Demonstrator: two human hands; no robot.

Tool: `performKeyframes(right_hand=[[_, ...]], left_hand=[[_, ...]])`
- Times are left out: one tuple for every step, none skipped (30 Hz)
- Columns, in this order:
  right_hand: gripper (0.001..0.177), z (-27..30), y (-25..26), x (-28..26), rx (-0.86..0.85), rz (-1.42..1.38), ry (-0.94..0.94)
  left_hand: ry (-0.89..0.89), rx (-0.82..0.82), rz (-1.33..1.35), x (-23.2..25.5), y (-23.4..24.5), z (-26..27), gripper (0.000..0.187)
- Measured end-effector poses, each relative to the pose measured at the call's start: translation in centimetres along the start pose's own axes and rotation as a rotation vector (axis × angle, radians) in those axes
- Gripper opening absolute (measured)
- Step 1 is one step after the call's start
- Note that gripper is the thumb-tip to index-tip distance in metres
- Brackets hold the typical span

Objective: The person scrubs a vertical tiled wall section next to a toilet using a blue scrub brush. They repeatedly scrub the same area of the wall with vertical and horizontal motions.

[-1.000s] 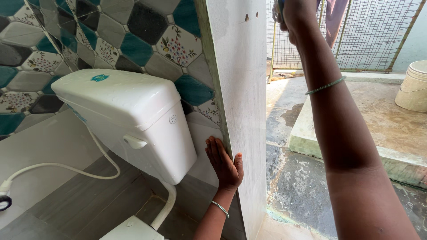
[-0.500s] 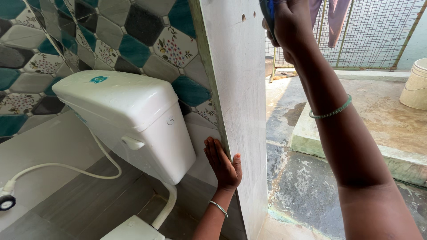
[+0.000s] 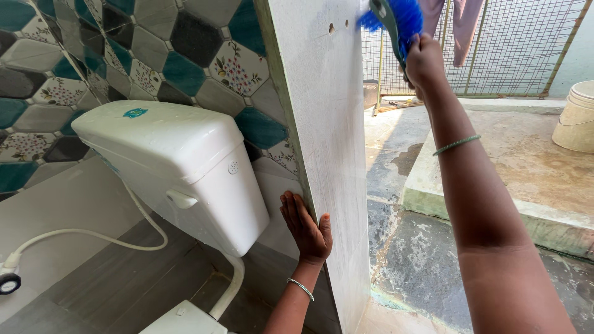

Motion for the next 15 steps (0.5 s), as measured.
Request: performKeyframes(right_hand=[[0.038,0.5,-0.1,1.7,0.001,0.047,-0.054],[0.037,1.4,-0.3,3.4,-0.032,-0.013,-0.079],[0.037,2.4,-0.4,5.0,-0.066,-0.073,-0.103],[0.037,3.5,-0.6,6.7,-0.077,-0.064,-0.135],[0.037,4.6,-0.7,8.2,-0.087,-0.054,-0.163],[0.037,5.9,-0.9,9.7,-0.099,-0.031,-0.164],[0.038,7.3,-1.2,11.4,-0.113,-0.009,-0.168],[0.037,8.7,-1.0,13.1,-0.118,0.007,-0.178],[0.036,10.0,-1.0,14.7,-0.123,0.022,-0.189],[0.038,11.2,-0.9,16.3,-0.136,0.051,-0.208],[0.040,12.2,-0.7,17.6,-0.151,0.082,-0.227],[0.039,13.0,-0.4,18.4,-0.157,0.109,-0.227],[0.039,13.7,-0.2,18.9,-0.164,0.135,-0.228],[0.039,14.2,-0.2,18.9,-0.171,0.161,-0.228],[0.039,14.4,-0.3,17.9,-0.172,0.189,-0.193]], left_hand=[[0.002,0.001,0.002,0.0,0.0,0.0,0.075],[0.004,0.002,0.005,0.0,0.0,-0.1,0.075],[0.006,0.002,0.007,0.0,0.0,-0.1,0.076],[0.008,0.000,0.008,0.0,0.1,0.0,0.076],[0.010,0.002,0.010,0.0,0.1,0.0,0.076],[0.012,0.004,0.012,0.0,0.0,0.0,0.077],[0.015,0.002,0.014,0.0,0.0,0.0,0.076],[0.019,0.001,0.017,-0.1,0.0,0.1,0.076],[0.020,-0.001,0.020,-0.1,0.0,0.2,0.075],[0.014,-0.003,0.016,-0.2,-0.1,0.2,0.075],[0.010,-0.004,0.012,-0.2,-0.2,0.2,0.076],[0.007,-0.005,0.007,-0.2,-0.3,0.2,0.076],[0.009,-0.007,0.005,-0.3,-0.3,0.3,0.076],[0.012,-0.009,0.003,-0.3,-0.4,0.3,0.076],[0.014,-0.012,0.001,-0.3,-0.4,0.3,0.076]])
Point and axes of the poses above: each hand's wrist, its own z-axis away from the middle knuckle, its own y-axis out of the back of the hand, x = y × z, the point moved 9 cm from there along -z, towards the middle knuckle, and after that the axes turned 8 degrees about -y, right-handed, at the moved point
